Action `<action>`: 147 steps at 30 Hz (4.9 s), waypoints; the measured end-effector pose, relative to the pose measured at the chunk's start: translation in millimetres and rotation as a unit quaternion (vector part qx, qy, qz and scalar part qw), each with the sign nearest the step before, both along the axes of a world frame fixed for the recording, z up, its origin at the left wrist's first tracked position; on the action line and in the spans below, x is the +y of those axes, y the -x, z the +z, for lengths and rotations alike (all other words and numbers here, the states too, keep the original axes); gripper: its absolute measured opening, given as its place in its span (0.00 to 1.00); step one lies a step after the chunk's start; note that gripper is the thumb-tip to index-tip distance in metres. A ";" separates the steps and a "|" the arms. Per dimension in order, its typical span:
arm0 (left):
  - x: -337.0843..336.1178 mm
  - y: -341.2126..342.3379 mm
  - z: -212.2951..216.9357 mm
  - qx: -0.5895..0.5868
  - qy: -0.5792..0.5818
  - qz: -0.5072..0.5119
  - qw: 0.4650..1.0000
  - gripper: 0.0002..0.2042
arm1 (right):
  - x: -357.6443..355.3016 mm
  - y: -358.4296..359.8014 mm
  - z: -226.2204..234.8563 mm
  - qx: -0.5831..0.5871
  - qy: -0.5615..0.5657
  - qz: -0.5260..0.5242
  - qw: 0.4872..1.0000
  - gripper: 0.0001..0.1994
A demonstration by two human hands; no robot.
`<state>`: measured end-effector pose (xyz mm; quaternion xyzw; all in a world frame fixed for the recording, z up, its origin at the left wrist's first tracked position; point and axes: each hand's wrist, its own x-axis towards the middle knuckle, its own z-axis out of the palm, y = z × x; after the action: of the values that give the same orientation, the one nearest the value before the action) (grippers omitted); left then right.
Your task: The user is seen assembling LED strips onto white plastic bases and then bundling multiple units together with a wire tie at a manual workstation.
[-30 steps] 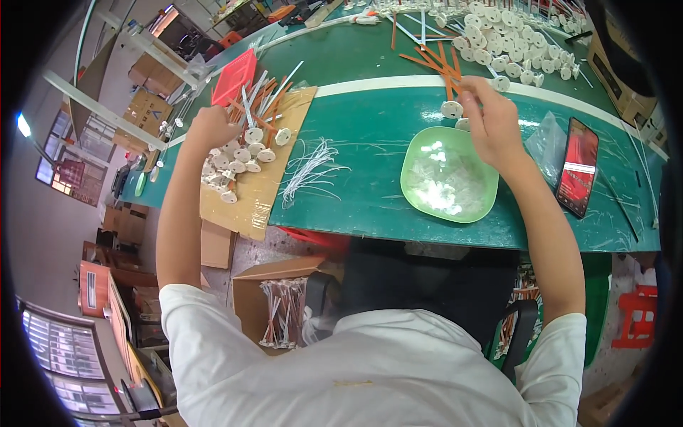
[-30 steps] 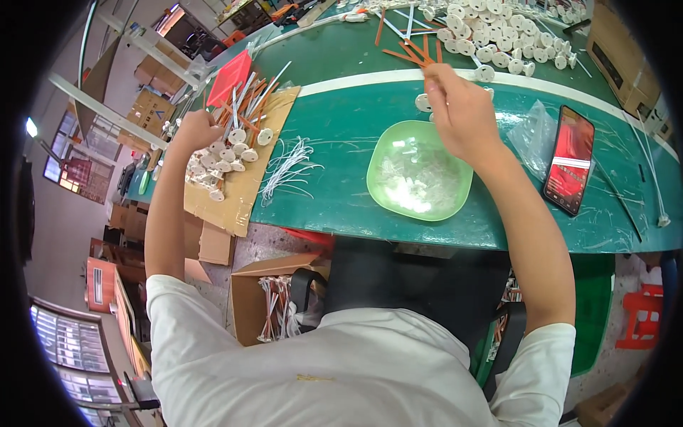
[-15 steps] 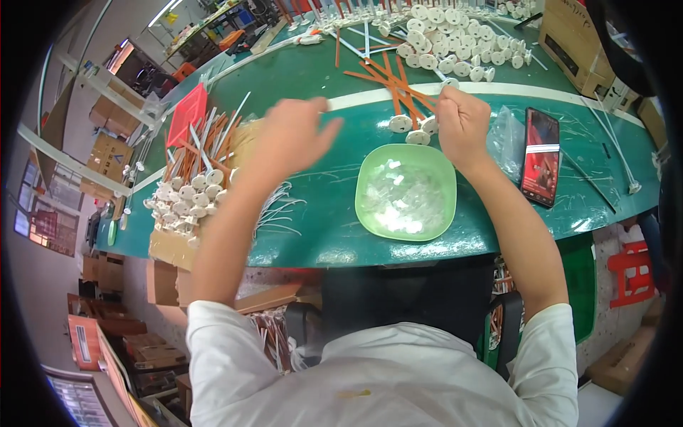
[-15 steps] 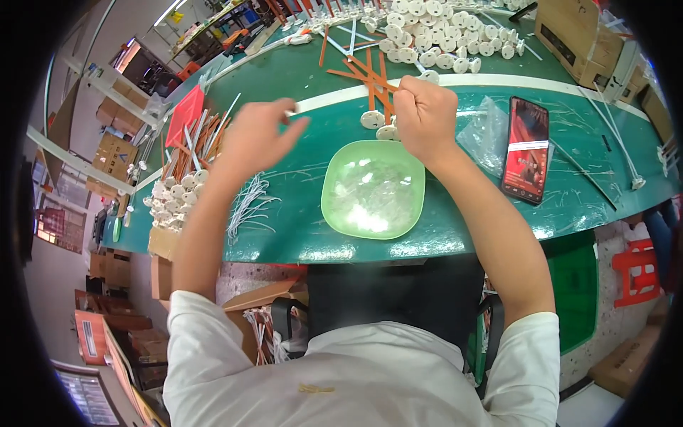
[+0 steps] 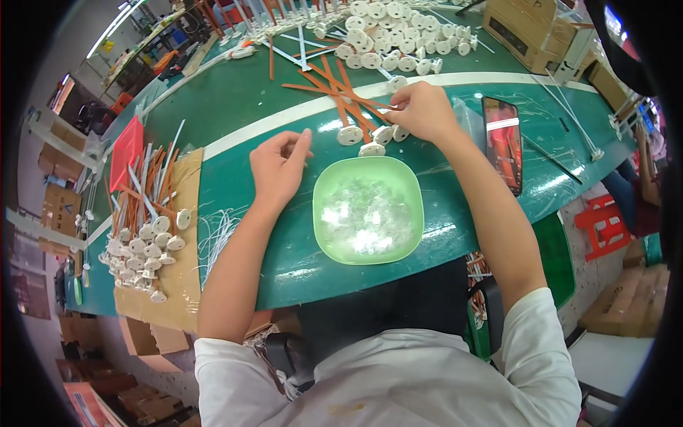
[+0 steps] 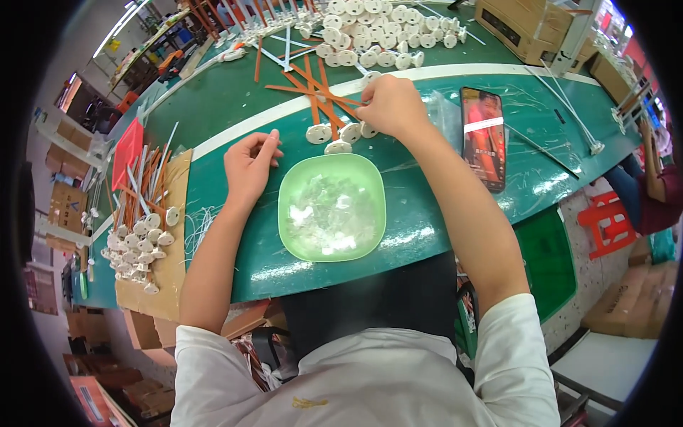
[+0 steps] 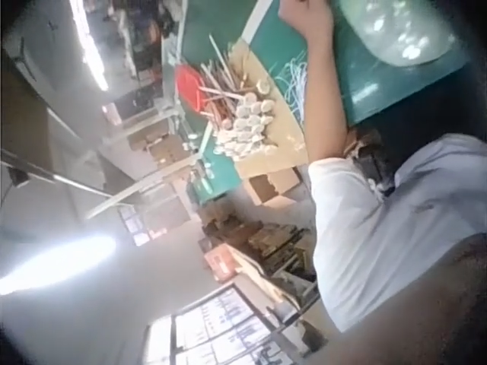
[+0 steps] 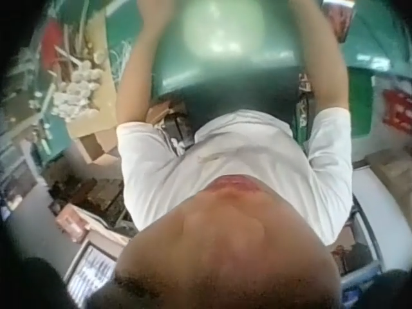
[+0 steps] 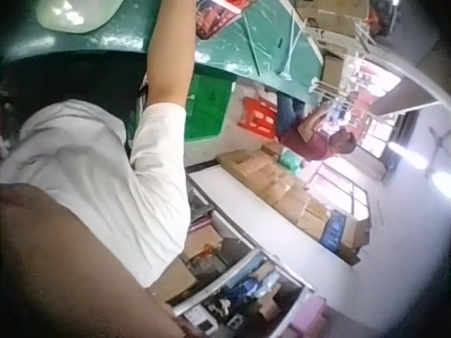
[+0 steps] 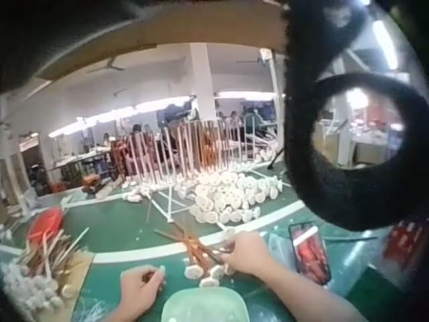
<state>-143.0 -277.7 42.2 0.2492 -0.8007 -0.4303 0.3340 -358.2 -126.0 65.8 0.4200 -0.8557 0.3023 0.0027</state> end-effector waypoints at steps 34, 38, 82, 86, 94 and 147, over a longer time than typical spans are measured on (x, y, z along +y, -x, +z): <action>49.7 -20.8 28.0 0.112 -0.224 -0.328 0.911 0.21 | 16.7 -89.7 28.2 -0.475 0.263 0.291 0.788 0.09; 40.7 -18.1 31.1 0.137 -0.293 -0.339 0.884 0.20 | 22.4 -92.2 29.3 -0.324 0.350 0.250 0.843 0.08; 21.6 -33.1 46.8 0.095 -0.189 -0.364 0.907 0.23 | 24.1 -79.8 32.3 -0.405 0.258 0.348 0.805 0.06; 24.4 -31.8 49.4 0.088 -0.216 -0.354 0.906 0.24 | 21.7 -79.8 27.5 -0.418 0.260 0.298 0.818 0.05; 26.1 -29.0 46.9 -0.003 0.000 -0.282 0.960 0.23 | 18.7 -92.3 22.3 -0.327 0.209 0.268 0.882 0.07; 35.5 -25.9 44.9 0.232 -0.284 -0.154 0.918 0.15 | 33.8 -82.9 19.0 0.020 -0.021 0.518 0.855 0.12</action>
<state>-117.0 -242.3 87.1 0.1007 -0.5736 -0.7312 0.3552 -275.3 -92.2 84.8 0.8086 -0.5200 0.2333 -0.1456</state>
